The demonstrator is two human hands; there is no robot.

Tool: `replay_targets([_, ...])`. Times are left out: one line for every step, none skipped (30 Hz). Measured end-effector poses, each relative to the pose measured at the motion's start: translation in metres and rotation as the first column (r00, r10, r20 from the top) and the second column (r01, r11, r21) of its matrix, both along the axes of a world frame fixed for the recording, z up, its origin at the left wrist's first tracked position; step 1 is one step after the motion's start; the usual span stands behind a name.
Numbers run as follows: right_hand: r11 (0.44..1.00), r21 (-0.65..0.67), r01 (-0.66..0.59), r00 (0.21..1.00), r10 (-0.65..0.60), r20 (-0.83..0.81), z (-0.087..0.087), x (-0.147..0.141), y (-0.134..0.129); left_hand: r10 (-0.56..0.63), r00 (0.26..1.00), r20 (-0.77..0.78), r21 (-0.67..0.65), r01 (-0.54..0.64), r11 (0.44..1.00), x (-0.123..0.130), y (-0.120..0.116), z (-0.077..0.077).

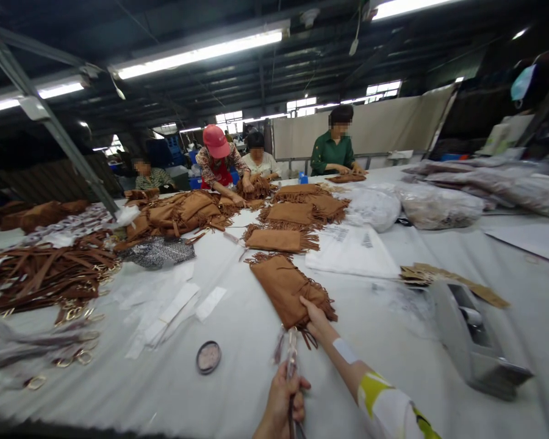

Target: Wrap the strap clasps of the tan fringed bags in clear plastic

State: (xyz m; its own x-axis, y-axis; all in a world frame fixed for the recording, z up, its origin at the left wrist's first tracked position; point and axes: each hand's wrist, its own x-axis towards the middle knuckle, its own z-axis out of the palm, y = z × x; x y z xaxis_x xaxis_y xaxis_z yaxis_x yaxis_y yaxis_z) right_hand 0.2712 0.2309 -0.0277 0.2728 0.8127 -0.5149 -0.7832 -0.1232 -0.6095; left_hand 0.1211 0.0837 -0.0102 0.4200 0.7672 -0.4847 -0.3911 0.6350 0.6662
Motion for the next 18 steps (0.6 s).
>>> replay_targets([1.0,0.005,0.0,1.0,0.0,-0.001,0.001,0.0,-0.001,0.006,1.0,0.005,0.002,-0.006,1.0,-0.001,-0.001,0.0])
replay_targets([1.0,0.011,-0.003,1.0,0.003,-0.003,0.002,0.0,-0.002,0.01,1.0,0.005,0.007,-0.01,1.0,-0.002,-0.002,-0.001])
replay_targets([1.0,0.017,-0.007,1.0,0.007,-0.004,0.003,0.0,-0.003,0.012,1.0,0.003,0.012,-0.012,1.0,-0.003,-0.002,-0.002])
replay_targets([1.0,0.021,-0.014,1.0,0.014,-0.004,0.003,0.001,-0.005,0.013,1.0,0.0,0.017,-0.013,1.0,-0.003,-0.003,-0.002])
replay_targets([0.999,0.024,-0.022,1.0,0.022,-0.002,0.004,0.002,-0.007,0.014,1.0,-0.001,0.022,-0.014,1.0,-0.004,-0.004,-0.003])
replay_targets([0.999,0.023,-0.028,1.0,0.028,0.002,0.004,0.003,-0.01,0.019,1.0,-0.001,0.026,-0.018,0.999,-0.005,-0.004,-0.003])
replay_targets([0.999,0.019,-0.031,0.999,0.031,0.009,0.004,0.005,-0.013,0.022,1.0,-0.001,0.028,-0.022,0.999,-0.006,-0.005,-0.003])
replay_targets([0.999,0.012,-0.033,0.999,0.033,0.018,0.004,0.006,-0.016,0.023,1.0,0.0,0.028,-0.023,0.999,-0.006,-0.005,-0.003])
replay_targets([0.999,0.005,-0.033,0.999,0.033,0.03,0.003,0.007,-0.02,0.021,1.0,0.001,0.028,-0.021,0.999,-0.007,-0.006,-0.003])
replay_targets([0.999,-0.003,-0.033,0.999,0.033,0.043,0.002,0.009,-0.024,0.017,1.0,0.0,0.03,-0.017,0.999,-0.007,-0.007,-0.003])
replay_targets([0.999,-0.01,-0.034,0.998,0.034,0.056,0.001,0.01,-0.027,0.012,1.0,-0.007,0.034,-0.012,0.999,-0.007,-0.009,-0.003])
replay_targets([0.999,-0.015,-0.034,0.997,0.035,0.07,0.0,0.01,-0.03,0.007,1.0,-0.014,0.04,-0.006,0.999,-0.007,-0.01,-0.003])
replay_targets([0.999,-0.019,-0.034,0.996,0.035,0.084,0.0,0.01,-0.032,0.0,1.0,-0.015,0.046,0.0,0.999,-0.007,-0.011,-0.002])
replay_targets([0.999,-0.023,-0.031,0.995,0.033,0.099,-0.001,0.009,-0.034,-0.002,1.0,-0.007,0.049,0.002,0.999,-0.007,-0.012,-0.002])
replay_targets([0.999,-0.025,-0.026,0.993,0.028,0.113,-0.001,0.008,-0.036,-0.004,1.0,0.014,0.045,0.003,0.999,-0.007,-0.013,-0.002])
replay_targets([0.999,-0.027,-0.02,0.992,0.023,0.127,-0.001,0.006,-0.038,0.0,0.999,0.047,0.029,-0.001,1.0,-0.008,-0.013,-0.001])
replay_targets([0.999,-0.029,-0.014,0.99,0.018,0.141,-0.001,0.005,-0.039,0.009,0.996,0.086,0.0,-0.009,1.0,-0.008,-0.012,-0.001])
replay_targets([0.999,-0.032,-0.011,0.988,0.015,0.153,-0.001,0.003,-0.041,0.016,0.992,0.125,-0.04,-0.011,0.999,-0.009,-0.011,0.0])
